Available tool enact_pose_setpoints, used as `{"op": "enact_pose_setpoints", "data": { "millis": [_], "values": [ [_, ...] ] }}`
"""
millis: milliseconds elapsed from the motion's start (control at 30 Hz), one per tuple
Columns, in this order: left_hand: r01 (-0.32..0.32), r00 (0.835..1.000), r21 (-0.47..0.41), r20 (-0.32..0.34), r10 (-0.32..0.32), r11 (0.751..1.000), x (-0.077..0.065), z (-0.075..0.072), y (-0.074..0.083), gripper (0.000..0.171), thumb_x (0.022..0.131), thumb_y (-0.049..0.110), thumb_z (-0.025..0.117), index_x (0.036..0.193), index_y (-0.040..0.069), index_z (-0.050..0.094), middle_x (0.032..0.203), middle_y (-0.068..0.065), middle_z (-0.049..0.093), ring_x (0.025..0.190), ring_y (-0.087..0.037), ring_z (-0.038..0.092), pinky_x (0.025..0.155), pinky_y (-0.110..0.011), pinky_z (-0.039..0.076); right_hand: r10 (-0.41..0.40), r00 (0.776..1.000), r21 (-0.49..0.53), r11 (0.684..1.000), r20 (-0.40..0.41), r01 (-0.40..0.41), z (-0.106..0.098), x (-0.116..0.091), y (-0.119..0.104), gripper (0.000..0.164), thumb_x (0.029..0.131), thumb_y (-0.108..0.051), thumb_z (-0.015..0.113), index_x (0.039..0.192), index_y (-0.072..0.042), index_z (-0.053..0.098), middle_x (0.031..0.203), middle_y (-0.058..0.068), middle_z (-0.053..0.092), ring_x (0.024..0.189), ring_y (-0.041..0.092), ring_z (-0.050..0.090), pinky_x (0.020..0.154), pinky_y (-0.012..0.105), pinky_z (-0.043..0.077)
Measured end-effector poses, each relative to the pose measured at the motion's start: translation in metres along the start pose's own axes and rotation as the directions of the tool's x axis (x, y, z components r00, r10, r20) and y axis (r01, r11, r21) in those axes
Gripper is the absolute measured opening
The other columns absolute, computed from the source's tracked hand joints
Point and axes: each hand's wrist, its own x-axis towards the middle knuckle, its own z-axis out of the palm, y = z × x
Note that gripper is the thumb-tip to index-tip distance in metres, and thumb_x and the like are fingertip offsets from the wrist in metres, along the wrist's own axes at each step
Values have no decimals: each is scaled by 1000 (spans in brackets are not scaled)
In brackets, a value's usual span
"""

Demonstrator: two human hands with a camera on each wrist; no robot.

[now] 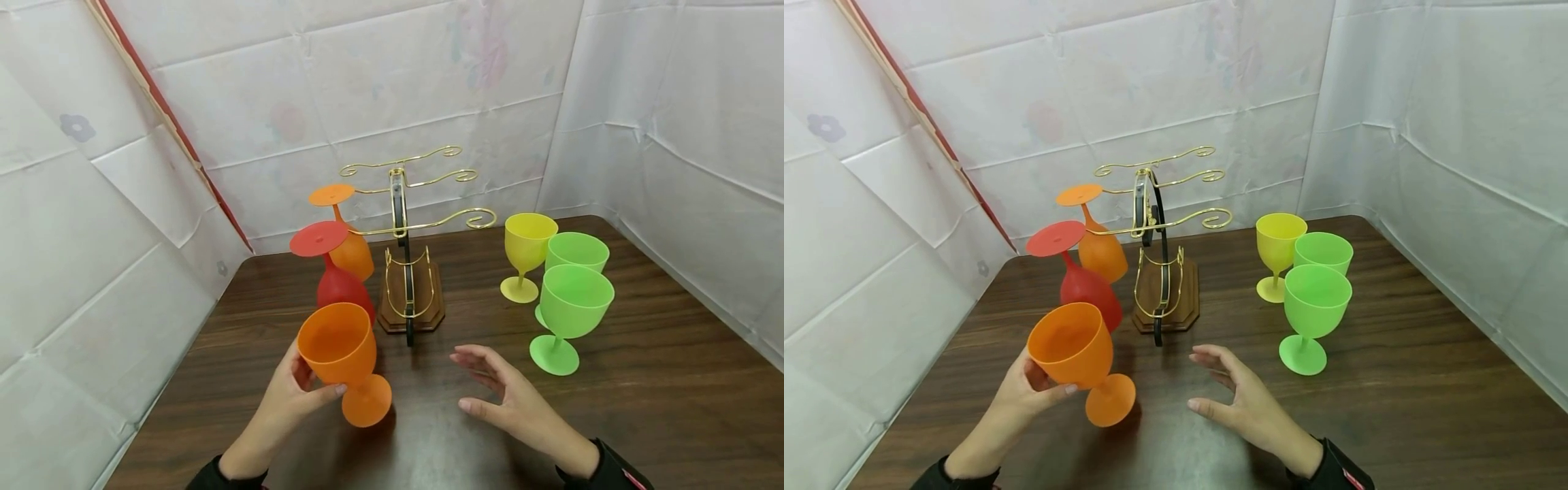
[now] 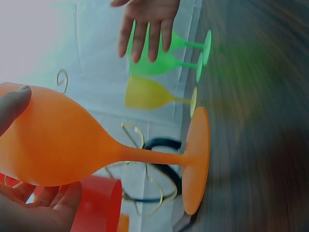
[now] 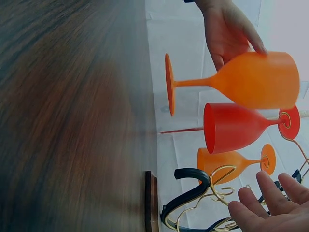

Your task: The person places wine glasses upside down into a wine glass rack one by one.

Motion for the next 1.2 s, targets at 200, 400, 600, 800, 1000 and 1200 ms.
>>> {"op": "enact_pose_setpoints", "data": {
  "millis": [200,400,600,800,1000,1200],
  "values": [
    [-8,997,-58,79,12,998,8,20,-2,71,79,2,73,139,9,36,133,-11,49,114,-20,50,97,-26,41,-4,1000,7,1000,11,4,2,3,-2,54,85,-5,68,133,-14,45,128,7,54,118,8,51,100,26,42],
    [-32,984,-142,171,56,989,18,42,-2,71,79,7,75,139,8,37,134,-13,48,117,-24,48,101,-31,39,-11,1000,14,1000,3,11,3,5,-4,55,84,-4,68,133,-13,44,131,9,53,119,8,50,99,27,43],
    [-45,960,-200,262,98,979,27,66,1,72,79,12,76,140,13,37,134,-13,48,116,-29,48,101,-37,41,17,1000,78,997,3,-17,4,9,-10,58,86,-5,67,136,-8,40,134,12,47,120,11,48,98,28,44],
    [-27,939,-226,328,102,974,31,83,3,71,79,17,77,139,15,38,134,-10,48,116,-29,47,99,-39,42,3,1000,163,987,-3,-2,7,13,-17,64,84,-3,69,139,-8,36,133,15,45,118,17,50,97,25,44],
    [-29,932,-231,345,110,972,34,93,4,72,78,18,78,139,16,39,134,-9,47,119,-28,45,100,-36,42,-13,1000,197,980,-23,18,9,12,-19,70,80,-1,72,139,-5,34,130,18,45,113,21,52,95,26,46],
    [-23,928,-214,358,101,977,33,92,5,72,79,18,78,139,17,38,135,-6,46,120,-24,45,101,-36,41,-39,998,205,978,-41,46,10,13,-16,72,77,2,74,138,-4,35,129,19,45,111,20,53,93,26,47]
  ]
}}
